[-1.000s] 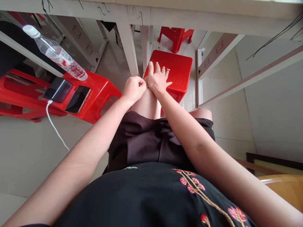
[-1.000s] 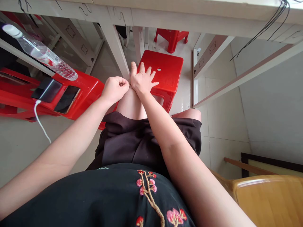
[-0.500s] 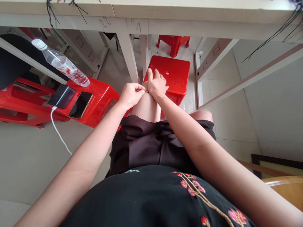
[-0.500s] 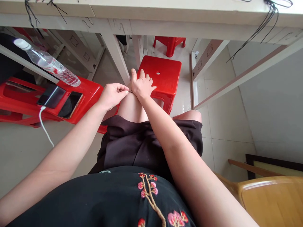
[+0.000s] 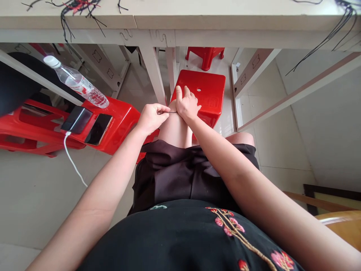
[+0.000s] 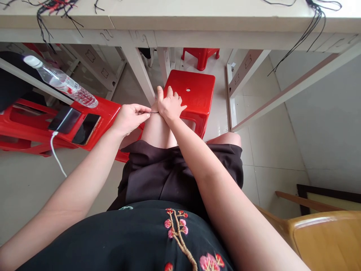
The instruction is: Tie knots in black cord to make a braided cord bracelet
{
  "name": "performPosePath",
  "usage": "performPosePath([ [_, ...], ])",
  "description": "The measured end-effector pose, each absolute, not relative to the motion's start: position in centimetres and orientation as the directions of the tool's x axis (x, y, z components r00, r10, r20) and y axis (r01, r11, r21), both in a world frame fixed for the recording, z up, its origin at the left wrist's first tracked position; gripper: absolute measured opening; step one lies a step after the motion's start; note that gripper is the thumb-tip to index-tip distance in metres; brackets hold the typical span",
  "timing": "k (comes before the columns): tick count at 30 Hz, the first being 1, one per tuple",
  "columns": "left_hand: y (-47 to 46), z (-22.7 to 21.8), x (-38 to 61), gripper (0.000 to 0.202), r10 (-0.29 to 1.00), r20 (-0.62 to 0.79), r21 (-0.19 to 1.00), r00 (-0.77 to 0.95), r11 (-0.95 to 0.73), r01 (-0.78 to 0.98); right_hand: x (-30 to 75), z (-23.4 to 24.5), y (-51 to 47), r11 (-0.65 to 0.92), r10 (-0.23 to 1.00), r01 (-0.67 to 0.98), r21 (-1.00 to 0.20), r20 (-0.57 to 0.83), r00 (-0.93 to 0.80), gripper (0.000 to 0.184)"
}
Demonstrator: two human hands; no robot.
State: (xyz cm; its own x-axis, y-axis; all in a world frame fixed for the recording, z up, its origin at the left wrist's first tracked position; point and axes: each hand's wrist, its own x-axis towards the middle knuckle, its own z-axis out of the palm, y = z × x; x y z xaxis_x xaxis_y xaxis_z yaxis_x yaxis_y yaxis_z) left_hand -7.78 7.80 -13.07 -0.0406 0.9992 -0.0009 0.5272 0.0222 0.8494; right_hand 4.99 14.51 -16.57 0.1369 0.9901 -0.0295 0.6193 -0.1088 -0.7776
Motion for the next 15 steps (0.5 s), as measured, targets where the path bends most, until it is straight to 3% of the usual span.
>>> performPosePath([
  [7, 7.9, -13.6, -8.6, 0.017, 0.994, 0.099, 0.862, -0.043, -0.064, 0.503, 5.0, -16.9, 14.5, -0.1, 0.99, 0.613, -0.783, -0.018, 0.139, 0.072],
  [15, 8.3, -14.2, -9.0, 0.028, 0.987, 0.158, 0.891, 0.002, -0.143, 0.43, 5.0, -17.0, 14.6, -0.099, 0.991, 0.599, -0.794, -0.021, 0.135, 0.071],
])
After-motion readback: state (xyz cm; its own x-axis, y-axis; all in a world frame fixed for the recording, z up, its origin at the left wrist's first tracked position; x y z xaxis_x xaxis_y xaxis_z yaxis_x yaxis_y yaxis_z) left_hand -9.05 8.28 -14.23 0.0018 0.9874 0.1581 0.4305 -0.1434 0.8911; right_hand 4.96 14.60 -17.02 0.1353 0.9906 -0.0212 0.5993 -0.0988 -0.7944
